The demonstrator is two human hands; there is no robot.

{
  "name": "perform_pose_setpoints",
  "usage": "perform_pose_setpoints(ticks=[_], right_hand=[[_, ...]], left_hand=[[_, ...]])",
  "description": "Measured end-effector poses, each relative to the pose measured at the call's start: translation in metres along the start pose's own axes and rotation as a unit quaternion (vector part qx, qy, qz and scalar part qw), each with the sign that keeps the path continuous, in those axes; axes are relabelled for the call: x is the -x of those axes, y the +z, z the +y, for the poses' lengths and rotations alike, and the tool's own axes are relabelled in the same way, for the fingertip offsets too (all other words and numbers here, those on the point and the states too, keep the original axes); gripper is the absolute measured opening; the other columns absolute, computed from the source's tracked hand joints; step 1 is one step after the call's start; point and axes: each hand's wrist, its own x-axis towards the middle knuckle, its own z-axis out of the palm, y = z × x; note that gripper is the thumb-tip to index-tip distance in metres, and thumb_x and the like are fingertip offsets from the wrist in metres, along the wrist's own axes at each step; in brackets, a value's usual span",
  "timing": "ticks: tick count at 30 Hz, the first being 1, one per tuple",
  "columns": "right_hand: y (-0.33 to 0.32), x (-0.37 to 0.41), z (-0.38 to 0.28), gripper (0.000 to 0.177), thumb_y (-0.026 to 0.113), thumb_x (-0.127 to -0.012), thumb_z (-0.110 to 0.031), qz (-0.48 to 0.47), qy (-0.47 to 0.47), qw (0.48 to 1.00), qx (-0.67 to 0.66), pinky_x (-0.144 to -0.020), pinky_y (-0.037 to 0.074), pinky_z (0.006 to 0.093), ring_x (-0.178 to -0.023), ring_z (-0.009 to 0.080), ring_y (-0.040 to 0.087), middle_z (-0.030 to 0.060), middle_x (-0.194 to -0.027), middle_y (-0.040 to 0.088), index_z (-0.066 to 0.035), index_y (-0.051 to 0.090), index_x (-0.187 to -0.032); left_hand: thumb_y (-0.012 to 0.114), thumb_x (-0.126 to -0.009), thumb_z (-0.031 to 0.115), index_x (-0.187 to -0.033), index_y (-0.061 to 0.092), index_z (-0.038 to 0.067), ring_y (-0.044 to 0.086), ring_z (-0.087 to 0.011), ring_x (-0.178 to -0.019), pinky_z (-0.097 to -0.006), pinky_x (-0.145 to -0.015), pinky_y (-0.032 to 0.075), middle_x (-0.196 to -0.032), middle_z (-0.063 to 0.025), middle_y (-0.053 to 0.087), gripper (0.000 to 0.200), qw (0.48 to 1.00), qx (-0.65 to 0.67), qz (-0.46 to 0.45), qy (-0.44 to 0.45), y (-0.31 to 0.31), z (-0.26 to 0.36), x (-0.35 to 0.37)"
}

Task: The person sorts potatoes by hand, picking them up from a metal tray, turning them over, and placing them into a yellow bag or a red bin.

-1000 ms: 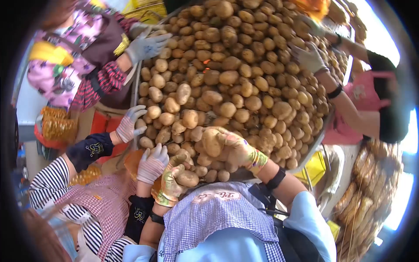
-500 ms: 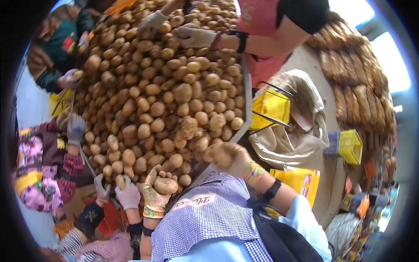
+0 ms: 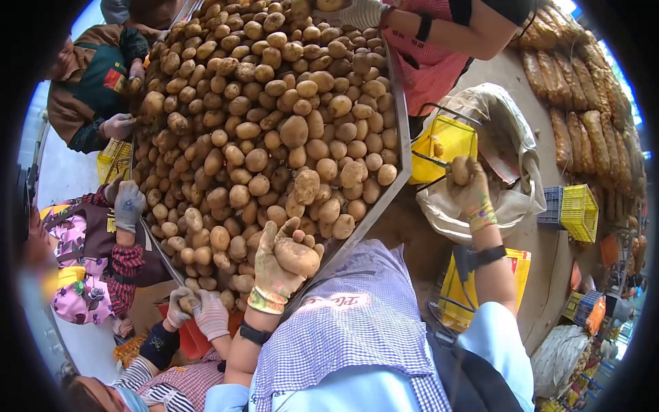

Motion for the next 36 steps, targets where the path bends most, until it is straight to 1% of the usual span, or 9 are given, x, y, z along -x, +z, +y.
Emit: perform_pose_setpoints(ticks=[5,12,16,18,20,24,28,30,36], right_hand=[[-0.027,-0.003,0.025,0.026,0.063,-0.092,-0.031,0.130,-0.032,0.990,-0.040,-0.081,0.057,0.0377,-0.091,0.0262,0.062,0.0078,-0.101,0.062,-0.014,0.055,-0.111],[-0.056,-0.038,-0.004,0.038,0.066,-0.091,-0.037,0.116,-0.011,0.988,-0.105,-0.090,0.056,0.0429,-0.104,0.0317,0.058,0.0129,-0.111,0.058,-0.008,0.055,-0.113],[-0.026,-0.023,-0.003,0.054,0.065,-0.092,-0.038,0.138,-0.083,0.987,-0.010,-0.100,0.049,0.0449,-0.114,0.0361,0.055,0.0199,-0.121,0.057,-0.001,0.051,-0.128],[-0.026,-0.001,0.028,0.053,0.064,-0.094,-0.030,0.023,-0.104,0.982,0.157,-0.099,0.050,0.0405,-0.118,0.0351,0.058,0.0211,-0.138,0.052,0.000,0.047,-0.134],[0.032,0.050,0.062,0.053,0.065,-0.092,-0.022,-0.140,-0.006,0.964,0.227,-0.097,0.050,0.0387,-0.116,0.0298,0.060,0.0168,-0.136,0.054,-0.001,0.047,-0.136],[0.111,0.118,0.130,0.082,0.077,-0.082,-0.021,-0.270,0.037,0.854,0.444,-0.102,0.046,0.0363,-0.121,0.0234,0.055,0.0146,-0.136,0.053,-0.002,0.032,-0.148],[0.107,0.132,0.160,0.090,0.077,-0.083,-0.030,-0.315,-0.059,0.871,0.373,-0.106,0.045,0.0405,-0.130,0.0288,0.049,0.0165,-0.142,0.047,0.000,0.026,-0.150],[0.111,0.147,0.138,0.090,0.076,-0.083,-0.039,-0.273,0.101,0.938,0.190,-0.108,0.043,0.0454,-0.130,0.0301,0.050,0.0166,-0.141,0.048,0.001,0.028,-0.148],[0.057,0.151,0.138,0.072,0.072,-0.083,-0.039,-0.228,0.182,0.954,-0.065,-0.098,0.048,0.0417,-0.115,0.0318,0.058,0.0213,-0.132,0.055,-0.002,0.047,-0.139]], left_hand=[[0.057,-0.095,0.046,-0.112,0.064,0.007,0.065,-0.0267,-0.093,-0.0478,-0.095,0.049,-0.092,-0.0069,0.068,0.044,1.000,-0.026,0.004,0.013,0.006,-0.009,0.008],[0.059,-0.095,0.038,-0.112,0.064,0.006,0.064,-0.0267,-0.098,-0.0499,-0.098,0.048,-0.099,-0.0074,0.068,0.037,0.997,-0.049,0.061,0.001,0.006,-0.010,0.003],[0.060,-0.094,0.035,-0.113,0.064,0.006,0.062,-0.0283,-0.106,-0.0523,-0.102,0.046,-0.107,-0.0106,0.067,0.035,0.995,-0.076,0.067,0.000,0.028,-0.022,-0.004],[0.061,-0.093,0.031,-0.117,0.063,0.005,0.061,-0.0280,-0.111,-0.0526,-0.104,0.044,-0.115,-0.0118,0.065,0.035,0.996,-0.091,0.019,-0.015,0.022,-0.021,-0.013],[0.060,-0.093,0.027,-0.121,0.063,0.005,0.059,-0.0269,-0.115,-0.0516,-0.105,0.043,-0.121,-0.0123,0.063,0.036,0.995,-0.098,0.007,-0.015,0.028,-0.029,-0.019],[0.053,-0.098,0.023,-0.126,0.054,0.002,0.051,-0.0281,-0.124,-0.0451,-0.107,0.042,-0.130,-0.0148,0.055,0.035,0.989,-0.146,-0.032,-0.003,0.011,-0.044,-0.029],[0.049,-0.101,0.030,-0.122,0.064,0.004,0.051,-0.0274,-0.127,-0.0474,-0.111,0.037,-0.135,-0.0155,0.057,0.036,0.961,-0.246,-0.098,0.081,0.009,-0.048,-0.027],[0.045,-0.102,0.037,-0.119,0.066,0.006,0.051,-0.0280,-0.129,-0.0461,-0.112,0.037,-0.137,-0.0150,0.057,0.041,0.976,-0.186,-0.109,0.043,0.015,-0.050,-0.011],[0.044,-0.102,0.043,-0.109,0.071,0.007,0.061,-0.0285,-0.115,-0.0435,-0.110,0.039,-0.118,-0.0116,0.069,0.045,0.986,-0.162,-0.045,0.011,0.009,-0.046,-0.001]])
